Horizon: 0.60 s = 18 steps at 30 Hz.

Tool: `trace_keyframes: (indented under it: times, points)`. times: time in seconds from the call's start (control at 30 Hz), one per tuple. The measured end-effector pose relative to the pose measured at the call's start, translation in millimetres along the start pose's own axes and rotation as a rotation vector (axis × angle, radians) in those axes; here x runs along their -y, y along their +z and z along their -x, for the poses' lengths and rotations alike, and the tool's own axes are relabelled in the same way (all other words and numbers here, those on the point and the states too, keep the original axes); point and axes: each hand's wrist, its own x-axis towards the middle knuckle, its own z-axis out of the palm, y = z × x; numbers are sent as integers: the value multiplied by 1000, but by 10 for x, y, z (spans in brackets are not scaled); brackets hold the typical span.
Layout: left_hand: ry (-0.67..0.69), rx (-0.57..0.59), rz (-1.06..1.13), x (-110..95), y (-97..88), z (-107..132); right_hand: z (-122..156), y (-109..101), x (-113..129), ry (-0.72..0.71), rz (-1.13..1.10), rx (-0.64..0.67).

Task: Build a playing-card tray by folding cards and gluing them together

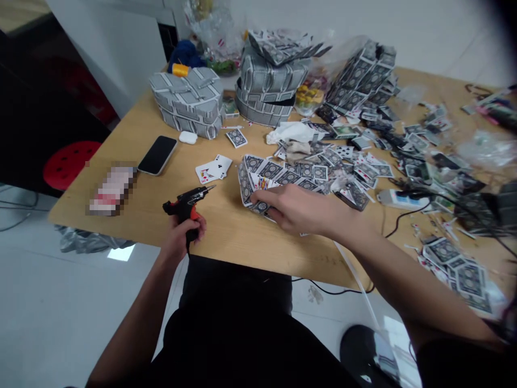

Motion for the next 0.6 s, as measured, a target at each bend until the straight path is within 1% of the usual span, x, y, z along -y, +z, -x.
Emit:
trace_keyframes:
  times: [0.1, 0.2, 0.33, 0.53, 0.6]
  points:
    - [1, 33, -38, 29, 19, 26, -14, -2, -15, 11, 0, 13]
    - [12, 49, -44, 69, 82, 46, -23, -5, -37, 9, -10, 6]
    - [-29, 142, -56, 134, 164, 59, -41, -22, -56, 4, -14, 4]
    - [-51, 235, -124, 168, 153, 74, -94, -36, -70, 8, -27, 11]
    - [-38, 250, -161, 160, 166, 84, -111, -30, -71, -3, -31, 16]
